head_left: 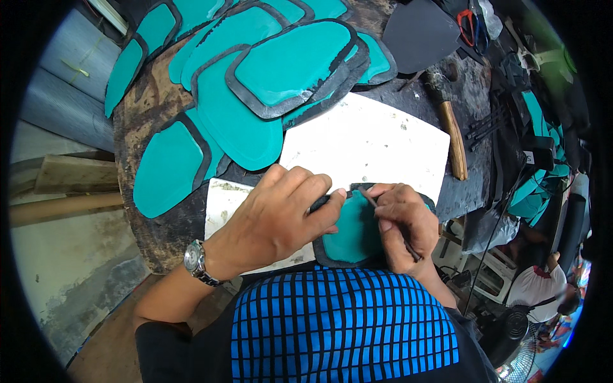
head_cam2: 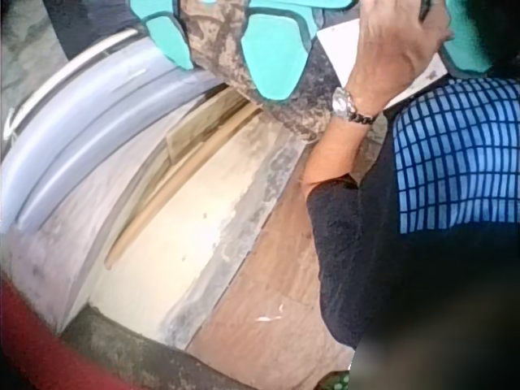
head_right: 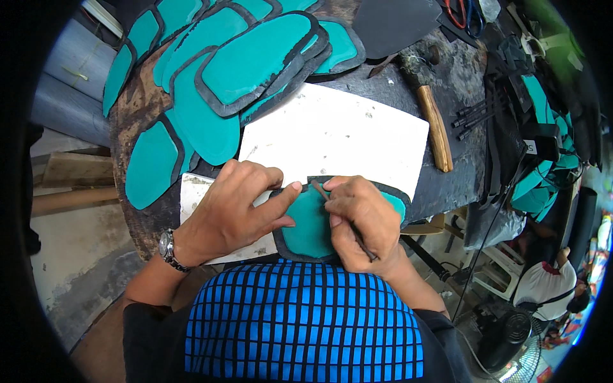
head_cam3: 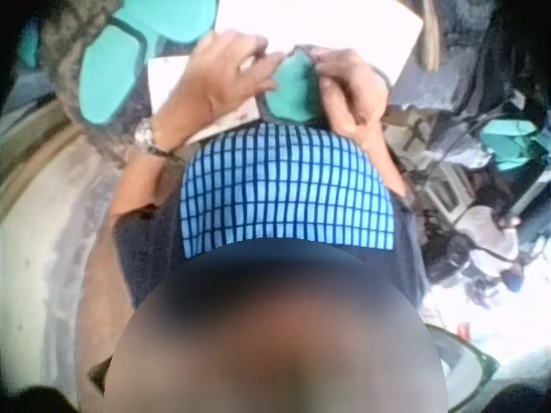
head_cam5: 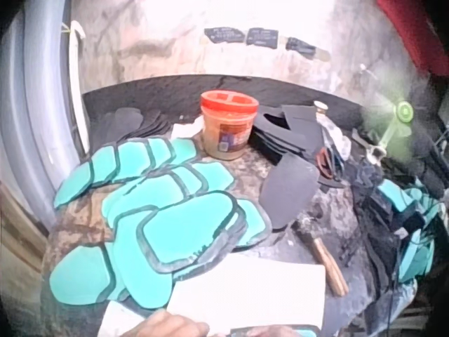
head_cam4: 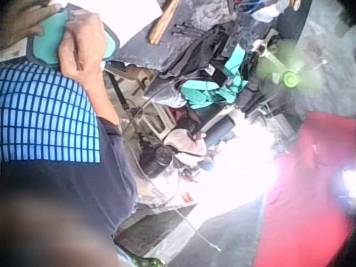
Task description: The person assembles protective pads by aligning teal and black foam pieces, securing them with a black strap, and trimming excess material. They use a small metal tool to press edges, a hammer to flatten the assembly, and scissors to cut the strap and foam. The finished pads are stacked on the workbench.
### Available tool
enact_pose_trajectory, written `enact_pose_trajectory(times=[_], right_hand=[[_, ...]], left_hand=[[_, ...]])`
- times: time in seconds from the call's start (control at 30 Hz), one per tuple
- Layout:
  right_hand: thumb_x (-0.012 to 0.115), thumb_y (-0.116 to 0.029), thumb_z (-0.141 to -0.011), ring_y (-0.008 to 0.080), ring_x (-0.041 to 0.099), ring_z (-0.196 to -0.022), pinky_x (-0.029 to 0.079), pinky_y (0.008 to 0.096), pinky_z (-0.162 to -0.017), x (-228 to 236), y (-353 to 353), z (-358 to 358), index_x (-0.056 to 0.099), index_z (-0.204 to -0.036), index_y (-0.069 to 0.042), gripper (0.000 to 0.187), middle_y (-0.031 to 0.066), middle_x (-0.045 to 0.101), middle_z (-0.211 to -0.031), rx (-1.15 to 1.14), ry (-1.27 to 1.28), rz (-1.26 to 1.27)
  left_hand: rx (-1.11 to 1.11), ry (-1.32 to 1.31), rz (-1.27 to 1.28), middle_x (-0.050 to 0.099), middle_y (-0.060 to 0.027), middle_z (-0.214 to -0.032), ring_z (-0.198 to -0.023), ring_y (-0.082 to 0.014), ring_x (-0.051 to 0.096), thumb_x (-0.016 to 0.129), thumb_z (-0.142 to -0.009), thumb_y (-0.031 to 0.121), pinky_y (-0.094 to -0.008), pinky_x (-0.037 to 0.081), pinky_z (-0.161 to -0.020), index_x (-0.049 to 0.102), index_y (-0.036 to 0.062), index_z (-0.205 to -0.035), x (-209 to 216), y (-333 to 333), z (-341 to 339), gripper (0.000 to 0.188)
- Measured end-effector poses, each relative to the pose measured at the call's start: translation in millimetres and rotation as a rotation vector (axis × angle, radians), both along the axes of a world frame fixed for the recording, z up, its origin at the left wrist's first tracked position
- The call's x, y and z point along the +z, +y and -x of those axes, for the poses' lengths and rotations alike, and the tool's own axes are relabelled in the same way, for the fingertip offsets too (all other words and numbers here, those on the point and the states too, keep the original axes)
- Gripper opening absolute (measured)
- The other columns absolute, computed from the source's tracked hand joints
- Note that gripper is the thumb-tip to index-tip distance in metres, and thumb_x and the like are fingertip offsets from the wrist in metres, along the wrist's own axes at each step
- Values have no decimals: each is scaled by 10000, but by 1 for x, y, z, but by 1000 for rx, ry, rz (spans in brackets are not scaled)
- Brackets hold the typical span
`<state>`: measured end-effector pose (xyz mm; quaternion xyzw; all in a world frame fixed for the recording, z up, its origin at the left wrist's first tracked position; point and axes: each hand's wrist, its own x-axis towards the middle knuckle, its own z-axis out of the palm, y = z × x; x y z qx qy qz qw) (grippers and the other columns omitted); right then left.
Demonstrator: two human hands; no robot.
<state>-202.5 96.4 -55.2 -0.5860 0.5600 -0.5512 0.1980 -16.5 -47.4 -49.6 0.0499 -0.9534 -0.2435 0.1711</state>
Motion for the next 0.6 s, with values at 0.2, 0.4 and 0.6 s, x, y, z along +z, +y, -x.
enact_pose_trajectory(times=[0.2, 0.4, 0.6], right_hand=[[579, 103, -647, 246, 580, -662, 562, 456, -824, 1, -2, -2, 613, -858, 46, 222, 136, 547, -738, 46, 131, 41], [582, 70, -710, 257, 572, -670, 552, 463, -823, -1, -1, 0, 613, -890, 49, 183, 150, 553, -763, 74, 74, 18], [580, -20, -899, 256, 636, -806, 557, 419, -800, -8, 6, -6, 559, -1052, 37, 165, 196, 614, -875, -118, -120, 63]], left_hand=[[-18, 72, 37, 555, -51, -1023, -866, -189, 537, 742, -855, 211, -359, 422, -721, 638, 51, -1135, -6, -2, 1, 338], [72, 29, -269, 553, -37, -950, -846, -197, 536, 713, -857, 113, -355, 396, -736, 655, 41, -1057, -3, 3, 3, 221], [-16, 210, -123, 604, -29, -934, -821, -177, 569, 736, -829, 81, -341, 396, -743, 681, 23, -1044, -8, 10, 1, 229]])
